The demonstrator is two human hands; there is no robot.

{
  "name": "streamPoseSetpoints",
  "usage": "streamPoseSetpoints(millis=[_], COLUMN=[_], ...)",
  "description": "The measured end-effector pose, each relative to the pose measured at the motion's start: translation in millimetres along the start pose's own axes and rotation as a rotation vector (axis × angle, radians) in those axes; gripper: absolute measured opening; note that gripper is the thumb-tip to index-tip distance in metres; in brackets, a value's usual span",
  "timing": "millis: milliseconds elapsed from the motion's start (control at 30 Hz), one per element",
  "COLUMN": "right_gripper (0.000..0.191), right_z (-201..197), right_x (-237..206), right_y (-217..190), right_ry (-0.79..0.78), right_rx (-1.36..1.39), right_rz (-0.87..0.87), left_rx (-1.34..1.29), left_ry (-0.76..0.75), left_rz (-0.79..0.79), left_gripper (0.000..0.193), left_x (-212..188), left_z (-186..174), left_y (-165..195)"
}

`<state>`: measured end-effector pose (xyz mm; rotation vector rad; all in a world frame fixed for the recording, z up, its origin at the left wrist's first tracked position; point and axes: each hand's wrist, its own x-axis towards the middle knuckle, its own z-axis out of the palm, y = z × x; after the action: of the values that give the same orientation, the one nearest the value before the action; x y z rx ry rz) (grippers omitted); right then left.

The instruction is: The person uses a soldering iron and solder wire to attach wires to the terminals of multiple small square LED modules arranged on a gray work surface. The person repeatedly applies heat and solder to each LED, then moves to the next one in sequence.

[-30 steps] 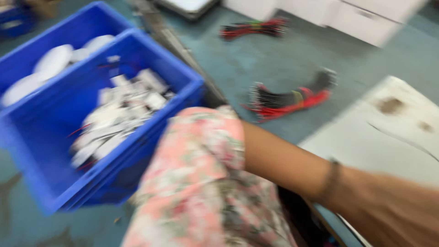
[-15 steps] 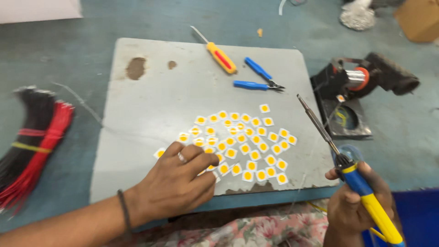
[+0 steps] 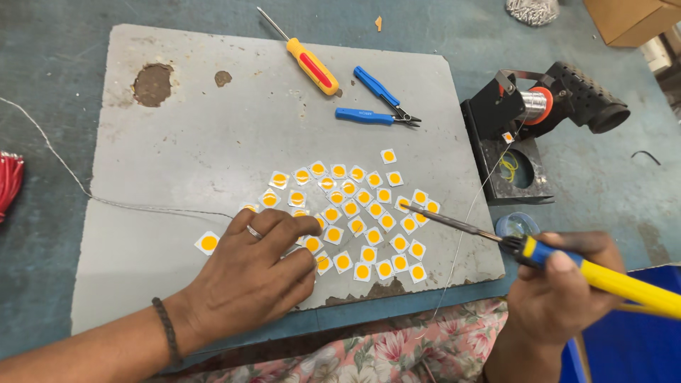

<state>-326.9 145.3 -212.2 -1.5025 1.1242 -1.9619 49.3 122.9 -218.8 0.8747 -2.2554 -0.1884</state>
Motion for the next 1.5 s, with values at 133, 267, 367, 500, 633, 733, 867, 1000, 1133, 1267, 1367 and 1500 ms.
streamPoseSetpoints(millis=[133, 267, 367, 500, 633, 733, 867, 1000, 1133, 1267, 1367, 1500], right_gripper=[0.024, 0.020, 0.018, 0.017, 0.016, 0.018, 0.017, 0.019, 0.021, 0.020, 0.020, 0.021], right_z=[5.7, 17.9, 25.7, 31.7, 35.8, 38.0, 36.7, 32.7, 24.1, 19.2, 20.6, 27.9], right_x=[2.6, 7.5, 8.1, 8.0, 9.1, 11.4, 11.7, 9.3, 7.3, 4.6, 2.1, 1.8], right_y=[3.1, 8.7, 11.0, 11.9, 12.7, 13.4, 12.0, 14.4, 14.7, 13.7, 11.6, 8.9], right_ry=[-0.105, -0.141, -0.144, -0.184, -0.230, -0.248, -0.247, -0.208, -0.150, -0.169, -0.192, -0.173], right_rx=[-0.058, -0.078, -0.047, -0.055, -0.034, -0.029, -0.056, -0.076, -0.045, -0.035, -0.114, -0.158], right_rz=[0.092, 0.179, 0.243, 0.252, 0.263, 0.257, 0.276, 0.265, 0.085, -0.006, 0.026, 0.178], left_rx=[-0.011, -0.006, -0.010, -0.030, -0.043, -0.043, -0.033, -0.029, -0.041, -0.055, -0.063, -0.059], left_ry=[0.027, 0.030, 0.008, 0.006, 0.001, 0.006, 0.000, 0.011, 0.013, 0.028, 0.024, 0.024], left_rz=[-0.039, -0.076, -0.082, -0.077, -0.080, -0.077, -0.087, -0.076, -0.016, 0.054, 0.046, 0.047], left_gripper=[0.016, 0.015, 0.015, 0.015, 0.014, 0.014, 0.014, 0.014, 0.016, 0.016, 0.016, 0.017], left_x=[-3.5, -2.0, -1.2, -0.9, -0.3, 0.0, 0.8, 1.9, 0.9, -0.3, -0.4, -0.1], left_z=[3.4, 3.6, 2.3, 1.6, 1.3, 1.1, 1.5, 1.2, -0.4, -2.1, -1.8, -1.5], left_y=[-1.5, -2.6, -2.6, -2.9, -3.2, -3.0, -3.2, -3.6, -1.6, -1.5, -1.4, -1.4])
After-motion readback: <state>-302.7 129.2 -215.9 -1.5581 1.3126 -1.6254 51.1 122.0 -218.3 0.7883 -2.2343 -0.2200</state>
